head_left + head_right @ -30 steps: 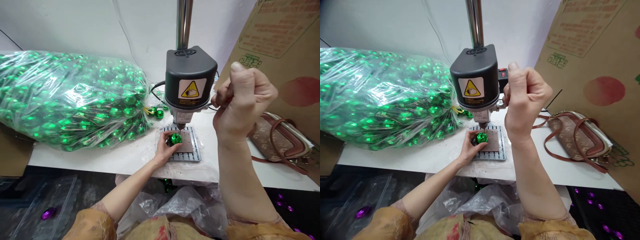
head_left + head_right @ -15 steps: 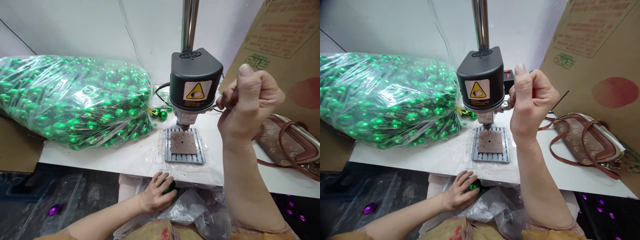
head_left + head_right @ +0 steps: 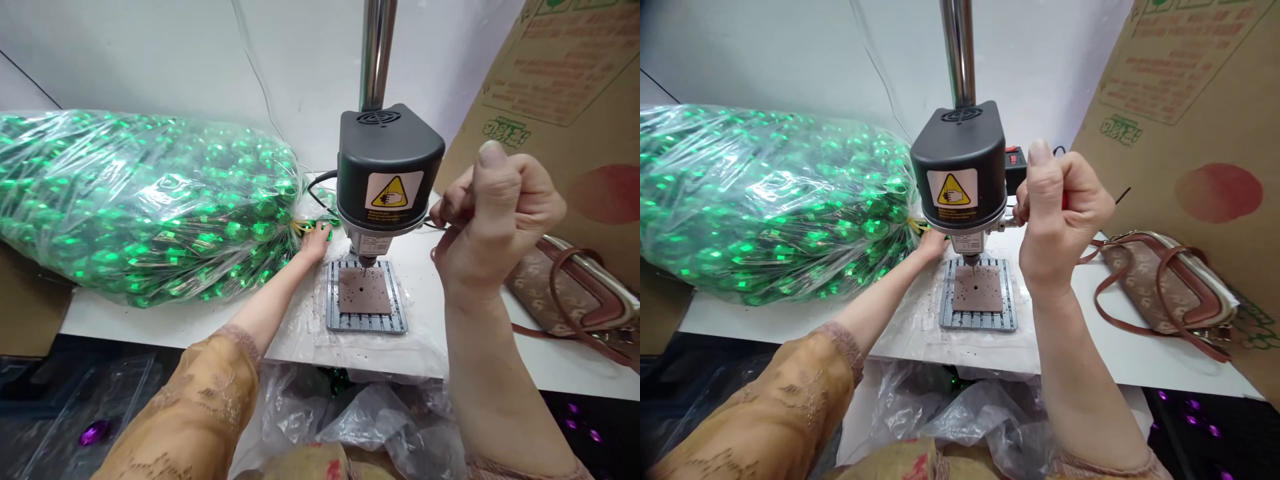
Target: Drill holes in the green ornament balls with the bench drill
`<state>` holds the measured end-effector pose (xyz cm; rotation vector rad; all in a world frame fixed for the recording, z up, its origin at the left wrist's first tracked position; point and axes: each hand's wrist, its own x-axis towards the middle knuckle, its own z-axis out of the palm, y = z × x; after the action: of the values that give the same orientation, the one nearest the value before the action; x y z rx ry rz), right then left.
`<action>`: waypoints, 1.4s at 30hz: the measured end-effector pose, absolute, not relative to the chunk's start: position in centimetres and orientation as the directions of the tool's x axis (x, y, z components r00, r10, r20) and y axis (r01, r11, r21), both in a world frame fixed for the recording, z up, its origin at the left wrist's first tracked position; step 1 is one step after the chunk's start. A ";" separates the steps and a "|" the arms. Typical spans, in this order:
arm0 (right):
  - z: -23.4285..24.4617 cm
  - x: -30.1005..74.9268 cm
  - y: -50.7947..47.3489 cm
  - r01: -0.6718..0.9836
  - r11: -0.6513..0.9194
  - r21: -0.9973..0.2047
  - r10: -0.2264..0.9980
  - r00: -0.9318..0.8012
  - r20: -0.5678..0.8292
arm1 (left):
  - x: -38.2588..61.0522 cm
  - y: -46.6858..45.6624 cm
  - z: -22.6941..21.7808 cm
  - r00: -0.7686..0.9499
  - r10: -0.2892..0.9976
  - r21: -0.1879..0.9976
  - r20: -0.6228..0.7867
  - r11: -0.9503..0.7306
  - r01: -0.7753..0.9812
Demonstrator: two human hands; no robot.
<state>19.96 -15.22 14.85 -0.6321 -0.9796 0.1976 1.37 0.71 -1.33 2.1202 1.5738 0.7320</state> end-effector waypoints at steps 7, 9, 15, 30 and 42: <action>14.8 20.1 -15.0 0.092 0.829 -0.552 0.414 0.562 0.716 | 0.3 -3.6 -1.2 0.284 0.959 0.999 0.019 -0.027 0.025; 14.9 20.1 -15.0 0.078 0.825 -0.560 0.422 0.573 0.702 | -0.3 -5.9 -1.3 0.310 0.949 0.989 -0.059 0.098 -0.114; 15.0 20.0 -15.1 0.069 0.808 -0.585 0.442 0.586 0.679 | -1.1 -10.6 -2.9 0.303 0.953 1.000 -0.013 0.018 -0.014; 14.3 20.1 -15.1 0.159 0.802 -0.575 0.419 0.536 0.733 | 1.8 -11.1 -3.7 0.408 0.911 0.981 0.057 -0.128 0.149; 14.4 20.0 -15.2 0.160 0.796 -0.584 0.423 0.543 0.725 | 3.1 -12.2 -3.6 0.370 0.897 0.839 0.243 -0.386 0.384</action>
<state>20.02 -15.21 14.40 -0.6582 -1.0030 0.1705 3.14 -12.17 -3.65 1.9375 1.1058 0.9405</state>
